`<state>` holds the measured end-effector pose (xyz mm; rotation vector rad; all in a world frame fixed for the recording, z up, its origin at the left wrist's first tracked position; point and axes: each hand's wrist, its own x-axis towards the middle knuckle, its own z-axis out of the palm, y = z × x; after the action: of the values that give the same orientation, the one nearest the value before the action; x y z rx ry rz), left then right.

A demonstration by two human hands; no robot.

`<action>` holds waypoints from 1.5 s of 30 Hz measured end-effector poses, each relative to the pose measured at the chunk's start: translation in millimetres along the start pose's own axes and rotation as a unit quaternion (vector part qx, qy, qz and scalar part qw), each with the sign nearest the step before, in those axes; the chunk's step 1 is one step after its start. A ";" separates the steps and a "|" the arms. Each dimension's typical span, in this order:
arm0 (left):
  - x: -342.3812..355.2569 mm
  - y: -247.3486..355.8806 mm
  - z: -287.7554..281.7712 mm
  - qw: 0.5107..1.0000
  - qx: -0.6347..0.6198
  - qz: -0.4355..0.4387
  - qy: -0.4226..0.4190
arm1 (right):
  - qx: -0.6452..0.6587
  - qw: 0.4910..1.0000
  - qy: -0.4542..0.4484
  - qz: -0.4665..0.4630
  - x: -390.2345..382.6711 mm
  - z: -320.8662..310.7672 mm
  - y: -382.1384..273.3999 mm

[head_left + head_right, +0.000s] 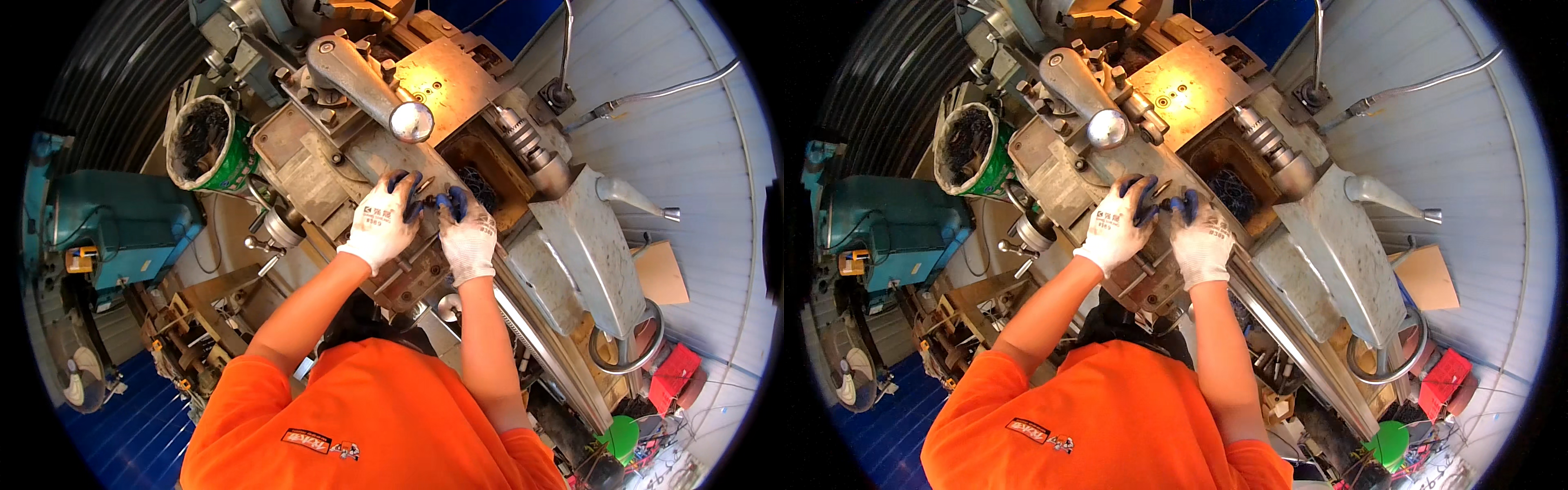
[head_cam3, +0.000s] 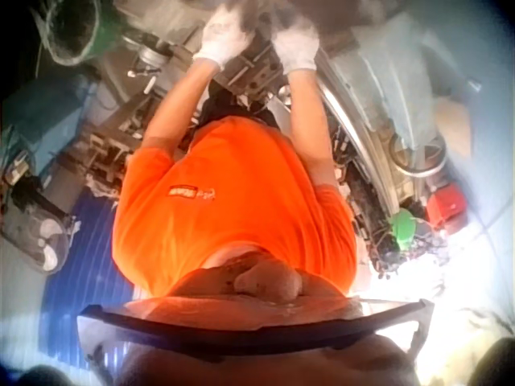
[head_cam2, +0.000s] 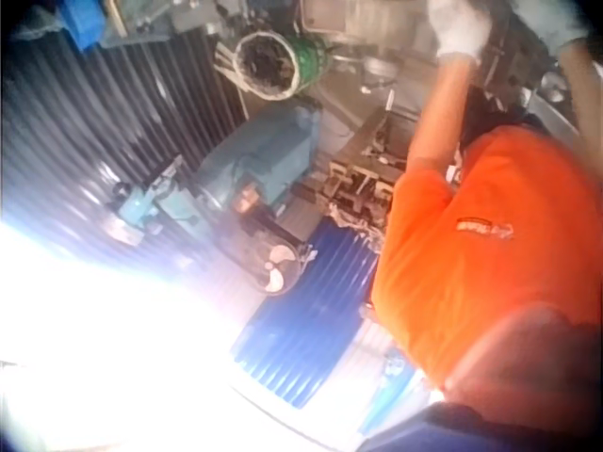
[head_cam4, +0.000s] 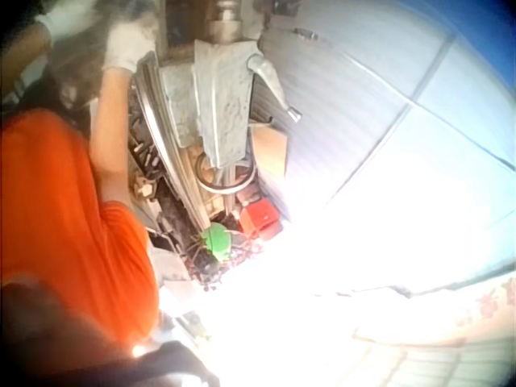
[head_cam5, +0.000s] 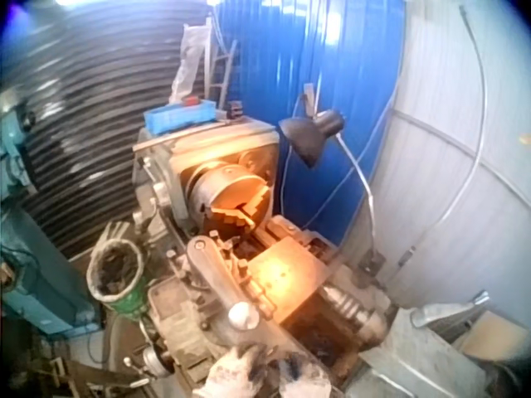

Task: The person organizes tools on a workbench, then moves to a metal lathe. They install a cutting tool into the tool post, secure it, and adjust the machine's controls. The person then operates the lathe, engaging the cutting tool with a rotating metal workpiece to perform a machining operation.

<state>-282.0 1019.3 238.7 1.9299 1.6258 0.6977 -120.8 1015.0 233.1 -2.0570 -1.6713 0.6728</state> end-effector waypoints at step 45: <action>103.9 173.9 157.3 0.826 -0.528 -0.194 -0.020 | 0.553 0.797 0.236 0.060 -179.1 -237.2 443.1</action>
<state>-34.8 1087.0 247.0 0.7726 1.1193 1.0558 338.5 748.0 183.8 -1.2671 -0.5613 0.8054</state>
